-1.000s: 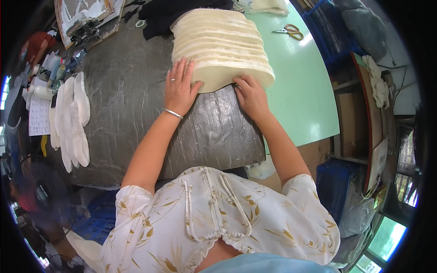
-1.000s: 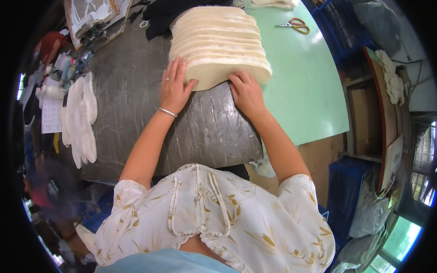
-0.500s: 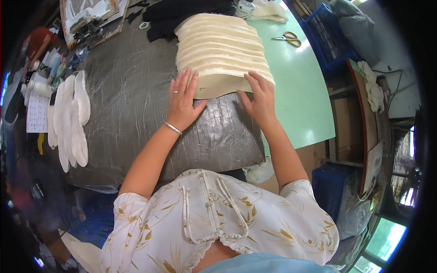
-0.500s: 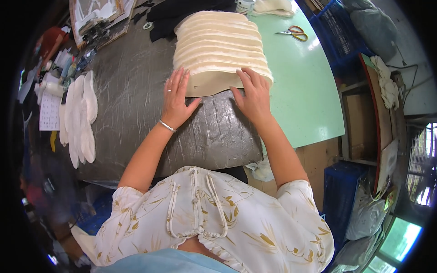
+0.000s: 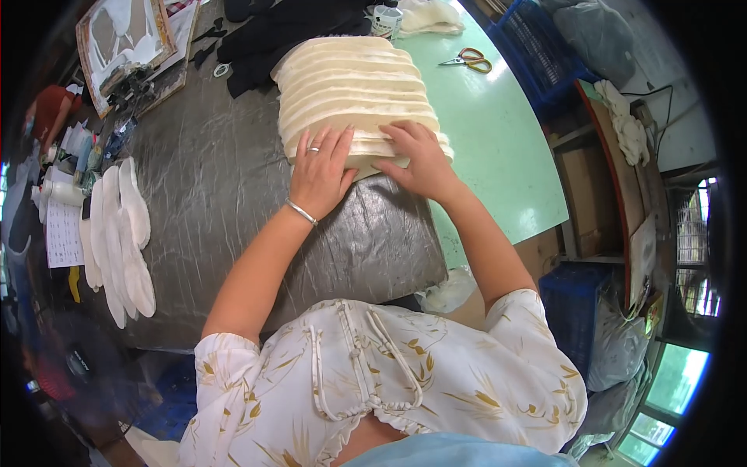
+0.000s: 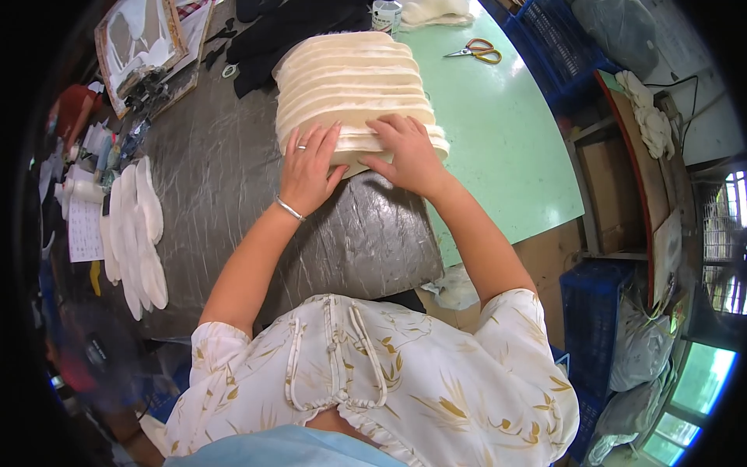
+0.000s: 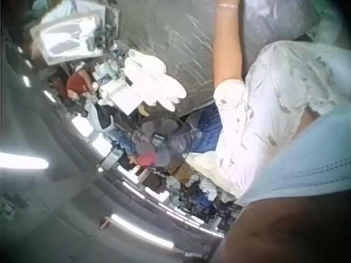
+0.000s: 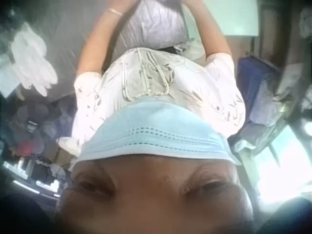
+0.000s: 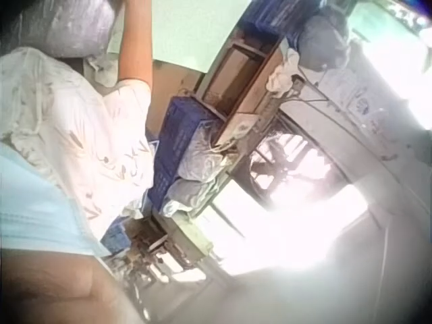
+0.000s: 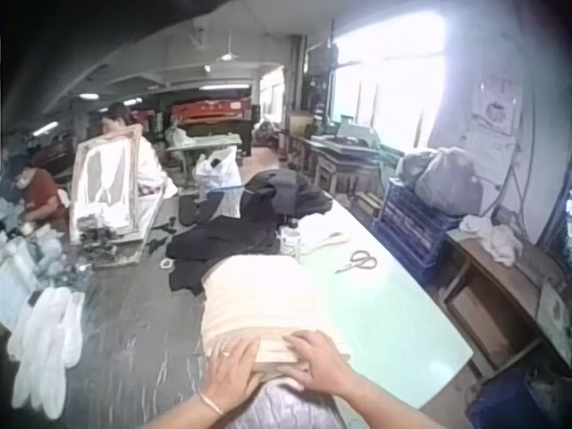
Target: Manually aligning and stacking shoe insole and lining components.
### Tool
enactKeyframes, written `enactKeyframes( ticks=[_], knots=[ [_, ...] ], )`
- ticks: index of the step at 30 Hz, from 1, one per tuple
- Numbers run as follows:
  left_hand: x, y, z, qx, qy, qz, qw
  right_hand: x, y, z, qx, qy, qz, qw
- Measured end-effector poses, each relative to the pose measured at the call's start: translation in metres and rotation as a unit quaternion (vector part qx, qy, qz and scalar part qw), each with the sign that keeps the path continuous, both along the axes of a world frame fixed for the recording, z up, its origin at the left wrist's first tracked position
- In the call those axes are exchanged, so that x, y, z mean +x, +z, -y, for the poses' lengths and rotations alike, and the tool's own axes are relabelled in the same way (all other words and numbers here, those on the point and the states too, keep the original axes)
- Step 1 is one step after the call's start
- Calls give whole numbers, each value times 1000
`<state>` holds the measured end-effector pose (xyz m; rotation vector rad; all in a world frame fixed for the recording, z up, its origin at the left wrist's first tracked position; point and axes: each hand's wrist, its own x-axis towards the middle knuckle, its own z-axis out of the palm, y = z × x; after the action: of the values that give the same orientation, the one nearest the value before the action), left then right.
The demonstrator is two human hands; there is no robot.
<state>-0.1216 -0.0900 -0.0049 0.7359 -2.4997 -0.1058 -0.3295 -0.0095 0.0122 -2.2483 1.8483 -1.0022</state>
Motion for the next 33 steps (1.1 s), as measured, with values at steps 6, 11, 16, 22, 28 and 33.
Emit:
enactKeyframes(
  ticks=[6,11,16,22,28,33],
  knots=[
    [-7,0,-1,24,-9,-33,999,-24,4,57,67,-25,35,997],
    [-7,5,8,13,-9,-52,999,-20,-2,56,33,-49,-53,997],
    [-4,15,18,63,19,8,998,-30,24,45,211,60,115,969],
    [-6,8,16,71,-15,4,997,-32,3,88,63,-10,-10,998],
    [-5,11,20,83,-27,-10,996,-30,9,94,101,1,-67,993],
    [-2,19,35,99,-17,19,995,-37,25,88,245,103,52,962]
  ],
)
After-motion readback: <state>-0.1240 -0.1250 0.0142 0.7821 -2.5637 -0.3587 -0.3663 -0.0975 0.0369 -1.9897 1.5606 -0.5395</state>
